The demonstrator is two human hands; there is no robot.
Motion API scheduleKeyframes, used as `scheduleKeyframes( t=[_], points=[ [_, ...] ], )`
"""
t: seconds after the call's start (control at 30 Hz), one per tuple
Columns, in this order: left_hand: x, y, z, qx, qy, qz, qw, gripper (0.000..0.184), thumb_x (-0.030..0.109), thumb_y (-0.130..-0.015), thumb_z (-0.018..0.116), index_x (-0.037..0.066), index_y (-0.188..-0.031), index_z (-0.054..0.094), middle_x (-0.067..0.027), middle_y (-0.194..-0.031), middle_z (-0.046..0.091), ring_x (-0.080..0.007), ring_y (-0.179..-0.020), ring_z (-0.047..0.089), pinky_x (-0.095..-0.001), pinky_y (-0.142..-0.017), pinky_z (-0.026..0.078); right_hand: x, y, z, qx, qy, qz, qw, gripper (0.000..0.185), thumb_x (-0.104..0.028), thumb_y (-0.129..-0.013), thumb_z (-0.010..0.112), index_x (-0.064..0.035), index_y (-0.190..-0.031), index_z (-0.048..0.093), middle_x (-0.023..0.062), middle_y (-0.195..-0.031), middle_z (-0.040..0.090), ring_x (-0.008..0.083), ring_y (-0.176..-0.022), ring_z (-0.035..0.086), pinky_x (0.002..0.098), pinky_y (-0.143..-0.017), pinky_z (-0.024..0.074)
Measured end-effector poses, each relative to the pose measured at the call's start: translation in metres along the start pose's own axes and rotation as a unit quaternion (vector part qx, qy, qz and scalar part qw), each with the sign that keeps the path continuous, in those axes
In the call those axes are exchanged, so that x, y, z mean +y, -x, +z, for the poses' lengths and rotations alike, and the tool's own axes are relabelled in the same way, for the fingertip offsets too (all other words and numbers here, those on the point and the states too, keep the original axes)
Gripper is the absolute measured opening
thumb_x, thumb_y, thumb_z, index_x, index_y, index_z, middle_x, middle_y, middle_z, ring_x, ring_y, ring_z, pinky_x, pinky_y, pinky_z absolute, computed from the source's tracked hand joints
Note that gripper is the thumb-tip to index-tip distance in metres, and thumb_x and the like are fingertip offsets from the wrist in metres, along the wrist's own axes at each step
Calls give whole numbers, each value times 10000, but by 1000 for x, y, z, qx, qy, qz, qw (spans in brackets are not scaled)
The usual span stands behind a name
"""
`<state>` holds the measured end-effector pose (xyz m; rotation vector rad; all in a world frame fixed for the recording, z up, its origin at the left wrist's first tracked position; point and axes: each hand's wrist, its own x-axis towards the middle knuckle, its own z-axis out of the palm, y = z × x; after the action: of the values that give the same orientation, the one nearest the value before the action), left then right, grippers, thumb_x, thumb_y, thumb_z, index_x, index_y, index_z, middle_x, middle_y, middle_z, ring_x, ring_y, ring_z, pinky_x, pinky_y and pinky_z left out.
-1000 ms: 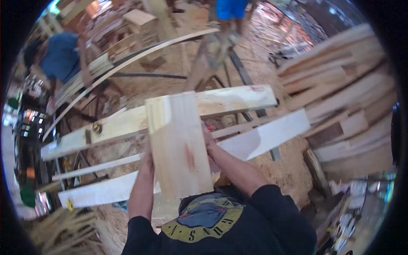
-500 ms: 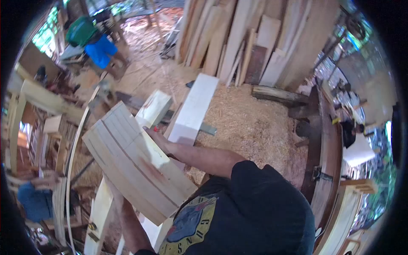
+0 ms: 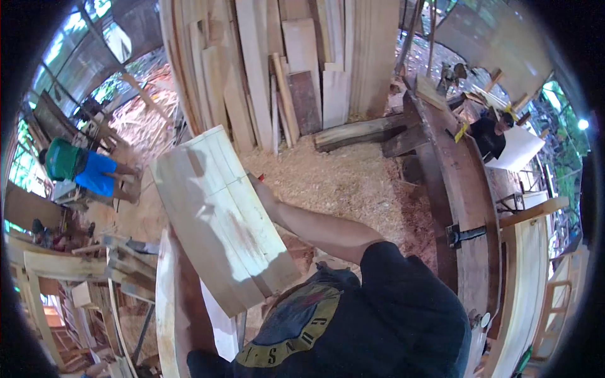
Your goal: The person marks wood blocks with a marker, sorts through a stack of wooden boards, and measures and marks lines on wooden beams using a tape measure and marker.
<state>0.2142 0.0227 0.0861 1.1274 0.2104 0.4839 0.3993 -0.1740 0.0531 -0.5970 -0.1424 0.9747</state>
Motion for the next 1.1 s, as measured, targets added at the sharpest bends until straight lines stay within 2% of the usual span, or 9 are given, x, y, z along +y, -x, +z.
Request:
scheduleKeyframes(
  t=[0.13,0.3,0.43,0.57,0.77,0.8,0.83,0.93,1.1],
  points=[
    [-22,-64,62,0,20,-36,999,529,480,-1035,446,74,-1365,525,-120,-1254,591,-272,-1102,601,-410,-897,532,-77,5,-16,54,15,-39,998,587,-485,-1076,337,-34,-1369,570,119,-1246,675,235,-1063,666,358,-954,529],
    [-41,-129,91,-13,45,-74,996,572,506,-1034,434,72,-1401,497,-134,-1305,570,-287,-1144,586,-421,-935,520,-102,-32,-58,70,-35,-28,997,581,-450,-1085,310,-8,-1386,536,134,-1231,675,246,-1057,672,365,-956,539],
    [-56,-195,108,-31,79,-109,990,608,528,-1032,425,69,-1429,474,-145,-1347,552,-300,-1177,575,-429,-966,510,-136,-56,-69,122,19,-38,992,592,-450,-1088,299,-4,-1424,496,146,-1284,648,253,-1092,659,371,-982,533],
    [-65,-257,122,-52,118,-144,981,644,549,-1031,415,67,-1458,451,-157,-1388,535,-312,-1211,563,-438,-996,500,-169,-113,-94,53,-30,-122,991,575,-426,-1085,320,-2,-1446,464,157,-1294,636,280,-1136,639,392,-985,537],
    [-81,-329,121,-67,166,-188,966,700,580,-1029,401,64,-1501,417,-174,-1449,509,-331,-1262,545,-451,-1042,484,-220,-143,-85,177,64,-88,978,515,-340,-1050,371,14,-1401,503,181,-1265,643,313,-1120,645,416,-977,541],
    [-77,-337,124,-80,193,-192,959,733,601,-1025,395,63,-1522,391,-177,-1482,484,-338,-1292,527,-456,-1072,466,-225,-148,-79,187,61,-91,976,523,-353,-1047,373,14,-1394,509,182,-1264,643,315,-1119,646,420,-978,540],
    [-73,-339,125,-33,116,-197,973,751,621,-1015,399,67,-1522,389,-160,-1502,466,-336,-1316,505,-462,-1092,444,-227,-152,-76,198,54,-91,974,530,-367,-1044,376,14,-1387,514,184,-1262,643,318,-1117,646,425,-978,540],
    [-65,-359,123,-87,169,-211,959,748,619,-1015,405,73,-1526,384,-160,-1509,459,-339,-1329,495,-470,-1098,438,-239,-170,-78,167,68,-119,976,593,-444,-1051,339,7,-1397,510,192,-1301,626,328,-1135,640,448,-1006,526],
    [-67,-401,117,-48,170,-231,957,677,579,-1020,432,89,-1487,439,-149,-1428,540,-338,-1251,561,-474,-1036,494,-258,-194,-65,171,77,-135,973,651,-493,-1063,274,11,-1415,490,201,-1351,597,339,-1208,610,444,-1046,508]
  ],
)
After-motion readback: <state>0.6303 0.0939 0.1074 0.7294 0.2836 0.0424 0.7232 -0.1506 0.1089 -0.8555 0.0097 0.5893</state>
